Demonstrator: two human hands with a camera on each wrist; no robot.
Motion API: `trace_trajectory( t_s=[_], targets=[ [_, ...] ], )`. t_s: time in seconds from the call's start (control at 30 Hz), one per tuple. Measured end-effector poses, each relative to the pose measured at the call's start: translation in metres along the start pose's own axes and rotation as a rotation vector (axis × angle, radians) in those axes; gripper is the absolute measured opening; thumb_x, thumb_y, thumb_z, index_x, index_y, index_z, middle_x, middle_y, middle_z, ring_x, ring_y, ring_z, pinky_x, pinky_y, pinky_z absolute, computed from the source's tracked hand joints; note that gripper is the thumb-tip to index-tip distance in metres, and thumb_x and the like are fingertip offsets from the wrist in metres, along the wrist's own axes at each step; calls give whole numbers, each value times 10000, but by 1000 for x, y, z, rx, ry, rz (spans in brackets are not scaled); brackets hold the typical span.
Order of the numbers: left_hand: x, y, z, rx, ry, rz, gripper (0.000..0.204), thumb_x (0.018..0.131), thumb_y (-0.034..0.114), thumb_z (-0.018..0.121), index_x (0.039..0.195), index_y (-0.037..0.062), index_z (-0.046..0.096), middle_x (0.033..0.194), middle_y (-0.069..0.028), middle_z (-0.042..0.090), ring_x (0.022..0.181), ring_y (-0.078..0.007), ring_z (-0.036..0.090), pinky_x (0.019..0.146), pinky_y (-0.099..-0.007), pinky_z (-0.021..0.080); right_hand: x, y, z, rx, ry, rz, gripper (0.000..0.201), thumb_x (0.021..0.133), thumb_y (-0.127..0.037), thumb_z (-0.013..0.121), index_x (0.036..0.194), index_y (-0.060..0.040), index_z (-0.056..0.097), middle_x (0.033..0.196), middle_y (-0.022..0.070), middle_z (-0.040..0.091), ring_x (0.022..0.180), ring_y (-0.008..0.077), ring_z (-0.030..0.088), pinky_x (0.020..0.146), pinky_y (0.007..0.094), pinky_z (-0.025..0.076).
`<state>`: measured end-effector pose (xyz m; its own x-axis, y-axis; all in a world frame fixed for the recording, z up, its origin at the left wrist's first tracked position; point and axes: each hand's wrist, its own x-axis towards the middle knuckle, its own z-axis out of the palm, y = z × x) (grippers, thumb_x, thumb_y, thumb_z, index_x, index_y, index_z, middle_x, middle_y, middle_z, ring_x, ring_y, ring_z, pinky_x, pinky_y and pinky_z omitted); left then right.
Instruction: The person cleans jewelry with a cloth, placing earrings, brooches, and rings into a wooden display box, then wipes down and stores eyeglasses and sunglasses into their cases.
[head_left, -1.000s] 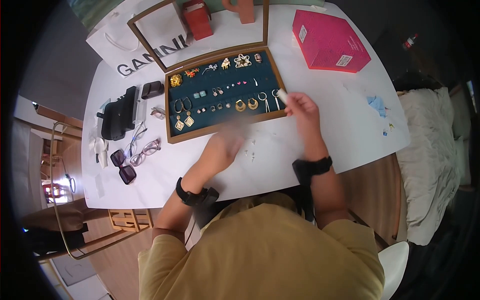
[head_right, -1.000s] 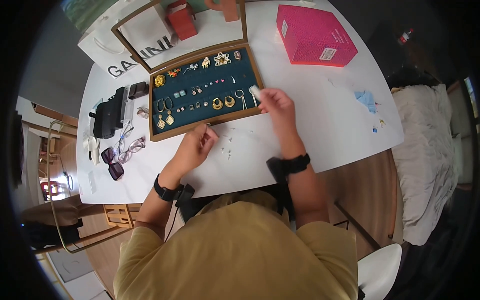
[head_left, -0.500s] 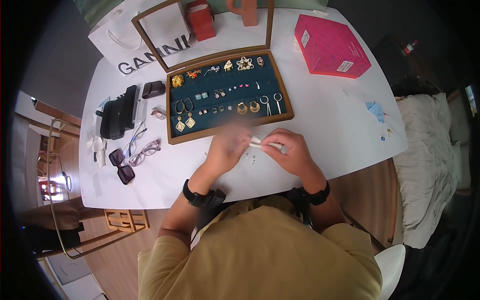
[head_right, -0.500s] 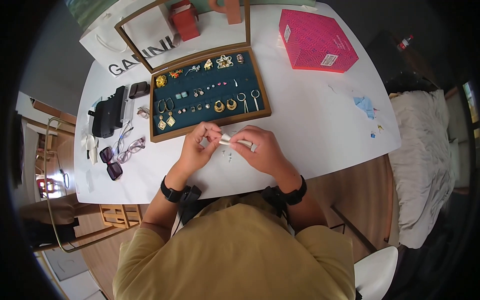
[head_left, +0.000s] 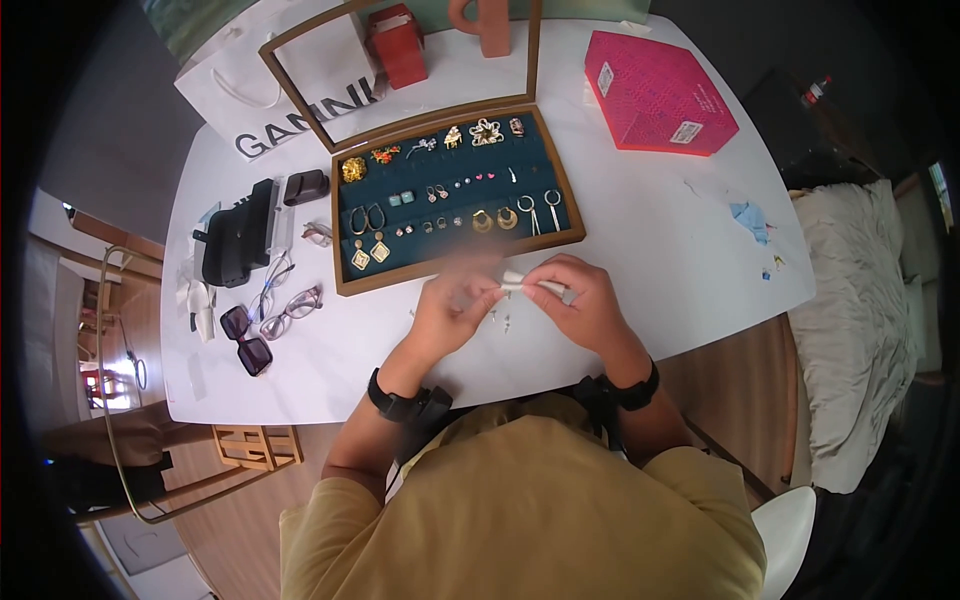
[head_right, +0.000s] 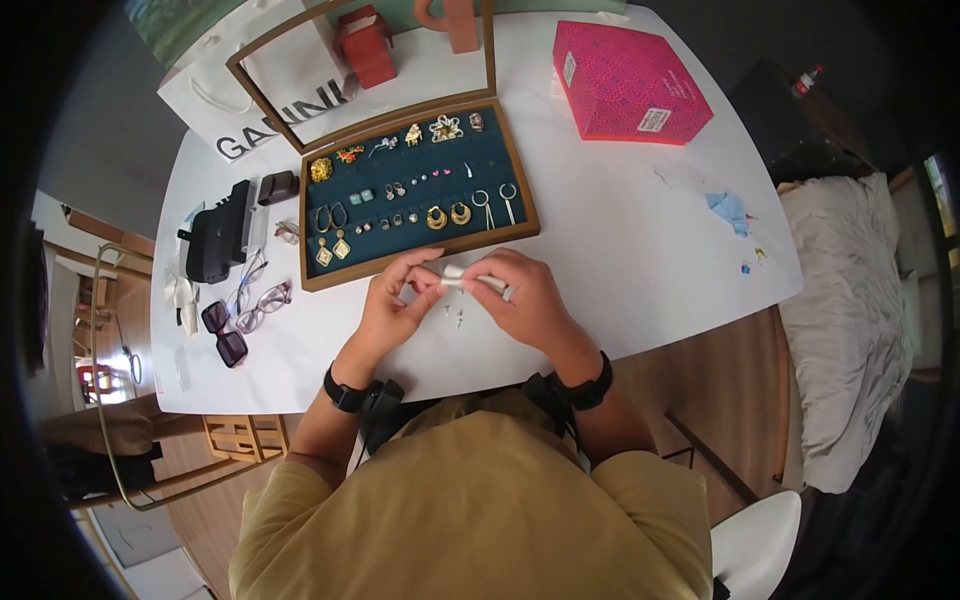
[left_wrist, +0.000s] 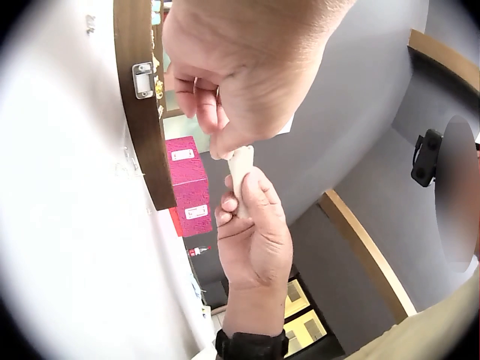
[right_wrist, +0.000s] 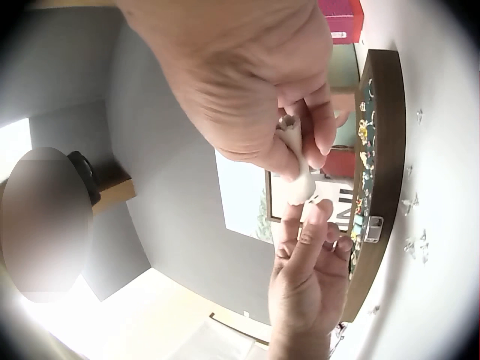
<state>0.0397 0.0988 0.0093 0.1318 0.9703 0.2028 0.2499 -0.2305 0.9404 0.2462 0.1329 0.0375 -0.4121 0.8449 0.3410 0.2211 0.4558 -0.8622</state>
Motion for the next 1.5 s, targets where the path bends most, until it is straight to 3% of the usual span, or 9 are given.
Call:
trace_trajectory(
  t_s=[0.23,0.53,0.63,0.8,1.0,1.1,1.23,1.33,1.5],
  targets=[
    [1,8,-3,136,28,41,168,887,-7,627,1040,8,696,822,11,643,747,-55,521,685,-210,431,5,4,0,-87,171,36,84,814,-49,692,883,-23,652,803,100,641,701,254,626,618,314,496],
    [4,-3,3,-357,154,-254,153,883,77,686,1025,21,698,853,-25,697,786,-70,614,755,-216,485,1,8,5,0,-230,-42,77,815,-63,695,880,-44,659,809,104,652,685,225,618,595,294,490],
    [9,-3,0,-381,130,-252,127,879,79,690,991,17,690,828,-19,690,772,-69,612,740,-219,488,8,25,-5,-28,-130,-84,91,825,-83,695,903,-48,665,791,61,660,656,170,608,574,272,473],
    [32,-7,-7,-267,39,-217,59,856,63,702,887,18,681,844,-24,695,779,-73,615,725,-220,489,58,74,-43,310,188,265,152,867,-134,689,970,-25,672,789,-13,643,673,65,579,574,221,462],
    [83,-12,-8,8,-148,-65,67,882,24,672,851,22,613,825,-34,675,739,-76,634,706,-207,519,87,150,-49,750,469,448,181,872,-132,684,999,-5,664,823,31,645,684,87,582,629,212,471],
    [112,-3,-7,107,-239,-106,51,910,28,632,924,-19,618,865,-38,671,791,-88,641,756,-223,529,84,151,-51,711,455,426,184,873,-135,686,1003,-7,662,826,30,647,693,91,587,629,214,475],
    [152,-9,-1,84,-169,-269,217,933,51,601,1117,-62,619,888,-45,690,813,-106,643,782,-225,516,86,149,-50,695,441,414,186,873,-133,686,1004,-4,660,824,29,646,693,91,585,630,217,476],
    [180,-25,4,263,-127,-58,173,875,85,650,1018,-7,684,848,-80,718,777,-113,663,717,-246,517,86,143,-50,681,446,417,183,874,-132,683,1000,-1,659,823,30,646,691,90,584,629,218,476],
    [200,-26,17,414,-215,74,205,873,54,658,1070,-2,662,938,-100,723,832,-145,689,746,-263,534,87,146,-49,715,449,391,176,872,-123,682,995,2,659,823,33,647,680,90,581,621,220,474]
  ],
)
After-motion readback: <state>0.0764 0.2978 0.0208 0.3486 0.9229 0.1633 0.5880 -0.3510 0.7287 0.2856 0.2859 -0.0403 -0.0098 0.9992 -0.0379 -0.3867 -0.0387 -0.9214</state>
